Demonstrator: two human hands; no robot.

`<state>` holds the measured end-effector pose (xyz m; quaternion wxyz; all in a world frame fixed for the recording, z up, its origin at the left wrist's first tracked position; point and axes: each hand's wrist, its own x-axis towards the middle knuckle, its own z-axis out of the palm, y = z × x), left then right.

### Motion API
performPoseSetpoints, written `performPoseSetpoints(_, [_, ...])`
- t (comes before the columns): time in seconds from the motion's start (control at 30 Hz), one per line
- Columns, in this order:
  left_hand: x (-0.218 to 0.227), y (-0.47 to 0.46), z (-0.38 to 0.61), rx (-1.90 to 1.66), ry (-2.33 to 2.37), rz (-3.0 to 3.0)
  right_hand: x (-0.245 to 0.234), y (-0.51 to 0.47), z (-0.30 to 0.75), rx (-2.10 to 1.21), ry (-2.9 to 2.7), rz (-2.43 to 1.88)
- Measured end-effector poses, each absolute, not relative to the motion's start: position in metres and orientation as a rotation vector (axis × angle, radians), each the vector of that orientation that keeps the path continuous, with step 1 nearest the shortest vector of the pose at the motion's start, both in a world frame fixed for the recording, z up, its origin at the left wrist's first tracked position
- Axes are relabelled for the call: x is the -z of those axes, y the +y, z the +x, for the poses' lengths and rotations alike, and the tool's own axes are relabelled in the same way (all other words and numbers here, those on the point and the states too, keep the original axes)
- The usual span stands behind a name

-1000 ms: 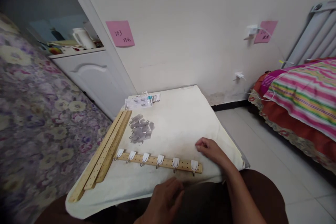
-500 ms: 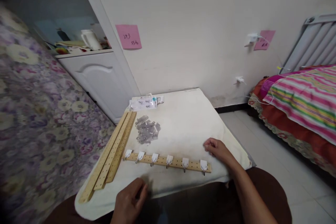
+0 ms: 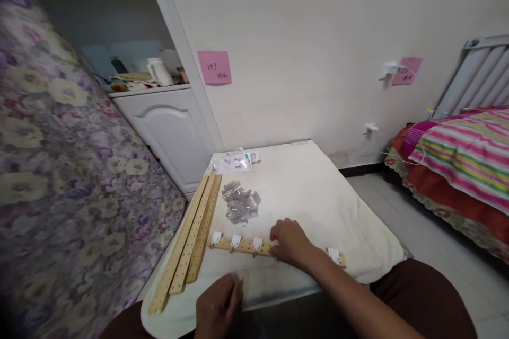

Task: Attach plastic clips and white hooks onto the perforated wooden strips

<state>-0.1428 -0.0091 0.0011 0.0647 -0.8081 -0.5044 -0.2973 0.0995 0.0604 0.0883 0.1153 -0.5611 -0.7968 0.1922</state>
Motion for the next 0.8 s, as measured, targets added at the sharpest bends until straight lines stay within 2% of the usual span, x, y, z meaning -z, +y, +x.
performPoseSetpoints(0.2, [0.003,-0.008,-0.145,0.914,-1.441,-2.416,-0.076,0.063,0.075,-0.307,-2.450,-1.750])
performPoseSetpoints(0.8, [0.009,-0.007,-0.149,0.884,-1.420,-2.412,-0.070,0.069,0.069,-0.325,-2.530,-1.764])
